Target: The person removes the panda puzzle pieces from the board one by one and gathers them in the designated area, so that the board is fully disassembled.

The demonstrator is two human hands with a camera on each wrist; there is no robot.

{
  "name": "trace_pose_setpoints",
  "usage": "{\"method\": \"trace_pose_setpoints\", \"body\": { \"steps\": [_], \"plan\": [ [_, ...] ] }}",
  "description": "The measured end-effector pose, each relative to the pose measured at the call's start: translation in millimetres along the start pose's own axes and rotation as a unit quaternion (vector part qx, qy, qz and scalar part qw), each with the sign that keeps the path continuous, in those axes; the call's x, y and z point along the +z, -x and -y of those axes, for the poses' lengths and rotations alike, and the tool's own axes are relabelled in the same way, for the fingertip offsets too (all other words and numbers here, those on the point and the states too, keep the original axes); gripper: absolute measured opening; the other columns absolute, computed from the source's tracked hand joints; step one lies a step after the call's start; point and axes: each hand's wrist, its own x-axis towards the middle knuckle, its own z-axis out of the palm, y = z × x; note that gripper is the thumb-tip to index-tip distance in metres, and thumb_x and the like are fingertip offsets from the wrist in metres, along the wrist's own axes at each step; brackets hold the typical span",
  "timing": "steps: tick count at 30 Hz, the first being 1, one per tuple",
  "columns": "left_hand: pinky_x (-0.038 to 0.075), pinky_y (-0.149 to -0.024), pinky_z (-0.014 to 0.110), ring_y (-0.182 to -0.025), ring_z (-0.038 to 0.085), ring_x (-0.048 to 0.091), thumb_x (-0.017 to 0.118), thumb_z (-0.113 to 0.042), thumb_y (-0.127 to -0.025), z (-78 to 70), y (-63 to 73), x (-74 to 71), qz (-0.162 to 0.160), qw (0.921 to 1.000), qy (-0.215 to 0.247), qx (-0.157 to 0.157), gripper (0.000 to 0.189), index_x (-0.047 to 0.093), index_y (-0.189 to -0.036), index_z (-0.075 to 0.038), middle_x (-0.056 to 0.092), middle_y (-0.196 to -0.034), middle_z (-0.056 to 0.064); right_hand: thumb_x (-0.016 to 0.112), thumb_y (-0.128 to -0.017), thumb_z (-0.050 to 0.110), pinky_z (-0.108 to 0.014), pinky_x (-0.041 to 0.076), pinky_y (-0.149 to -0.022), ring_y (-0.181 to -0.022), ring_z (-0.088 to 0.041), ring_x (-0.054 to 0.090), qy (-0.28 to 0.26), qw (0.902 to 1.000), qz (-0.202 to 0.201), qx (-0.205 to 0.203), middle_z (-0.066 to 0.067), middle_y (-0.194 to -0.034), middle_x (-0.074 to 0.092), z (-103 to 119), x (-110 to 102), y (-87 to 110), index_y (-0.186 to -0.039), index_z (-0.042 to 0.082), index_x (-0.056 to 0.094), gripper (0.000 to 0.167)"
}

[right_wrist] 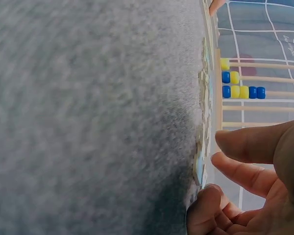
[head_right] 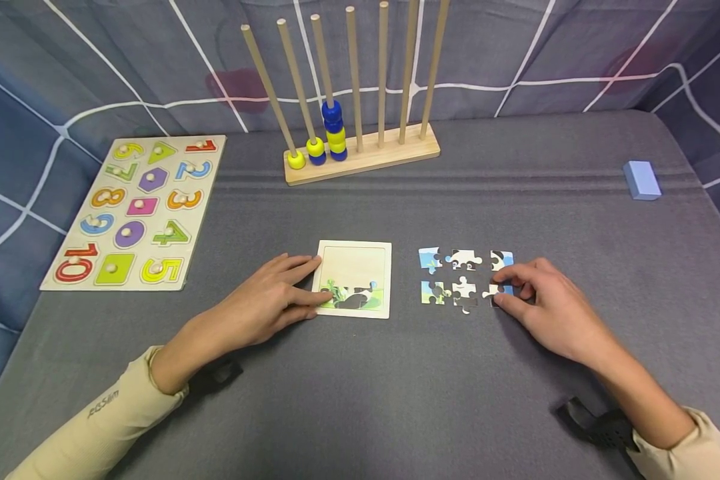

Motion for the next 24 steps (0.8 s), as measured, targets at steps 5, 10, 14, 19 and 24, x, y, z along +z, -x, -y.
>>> {"method": "trace_pose_setpoints", "body": {
  "steps": [5, 10, 14, 19, 24],
  "plan": [
    [0.020, -0.115, 0.056, -0.139, 0.035, 0.037, 0.073, -0.021, -0.091, 0.6, 0.3, 0.7, -0.009, 0.9999, 0.006, -0.001, 0.034, 0.071, -0.125, -0.018, 0.044, -0.147, 0.021, 0.073, -0.088, 0.007, -0.021, 0.034, -0.058, -0.073, -0.006, 0.042, -0.017, 0.9998, 0.000, 0.009, -0.001, -0.086, 0.050, 10.1, -0.2, -4.9, -0.107, 0.014, 0.071, 0.020],
    [0.021, -0.115, 0.055, -0.138, 0.033, 0.040, 0.076, -0.025, -0.088, -0.1, -2.2, -0.9, -0.009, 0.9997, 0.001, -0.024, 0.039, 0.069, -0.124, -0.011, 0.047, -0.146, 0.018, 0.074, -0.089, 0.010, -0.022, 0.036, -0.057, -0.072, -0.008, 0.043, -0.040, 0.9991, 0.013, 0.001, 0.000, -0.085, 0.049, 25.2, 3.0, -10.9, -0.107, 0.016, 0.071, 0.019],
    [0.022, -0.115, 0.053, -0.135, 0.030, 0.044, 0.079, -0.029, -0.085, 0.3, -4.8, -2.1, -0.010, 0.9990, 0.002, -0.043, 0.050, 0.064, -0.129, -0.008, 0.050, -0.145, 0.014, 0.073, -0.089, 0.010, -0.022, 0.038, -0.058, -0.074, -0.008, 0.044, -0.063, 0.9974, 0.032, -0.012, 0.001, -0.084, 0.051, 38.8, 5.1, -16.7, -0.107, 0.016, 0.071, 0.019],
    [0.030, -0.111, 0.049, -0.129, 0.031, 0.047, 0.079, -0.033, -0.086, 2.3, -6.5, -3.6, -0.002, 0.9987, -0.006, -0.051, 0.061, 0.059, -0.136, -0.005, 0.050, -0.145, 0.012, 0.072, -0.089, 0.007, -0.023, 0.040, -0.060, -0.077, -0.009, 0.046, -0.112, 0.9913, 0.060, -0.034, 0.004, -0.085, 0.054, 56.6, 9.7, -26.0, -0.107, 0.017, 0.071, 0.020],
    [0.032, -0.110, 0.049, -0.132, 0.031, 0.042, 0.078, -0.035, -0.086, 4.1, -7.6, -4.5, 0.011, 0.9986, -0.001, -0.052, 0.060, 0.061, -0.135, -0.006, 0.046, -0.148, 0.012, 0.073, -0.089, 0.008, -0.024, 0.042, -0.059, -0.074, -0.010, 0.050, -0.130, 0.9865, 0.082, -0.057, 0.006, -0.087, 0.056, 74.7, 20.8, -35.3, -0.105, 0.014, 0.071, 0.017]
  ]
}}
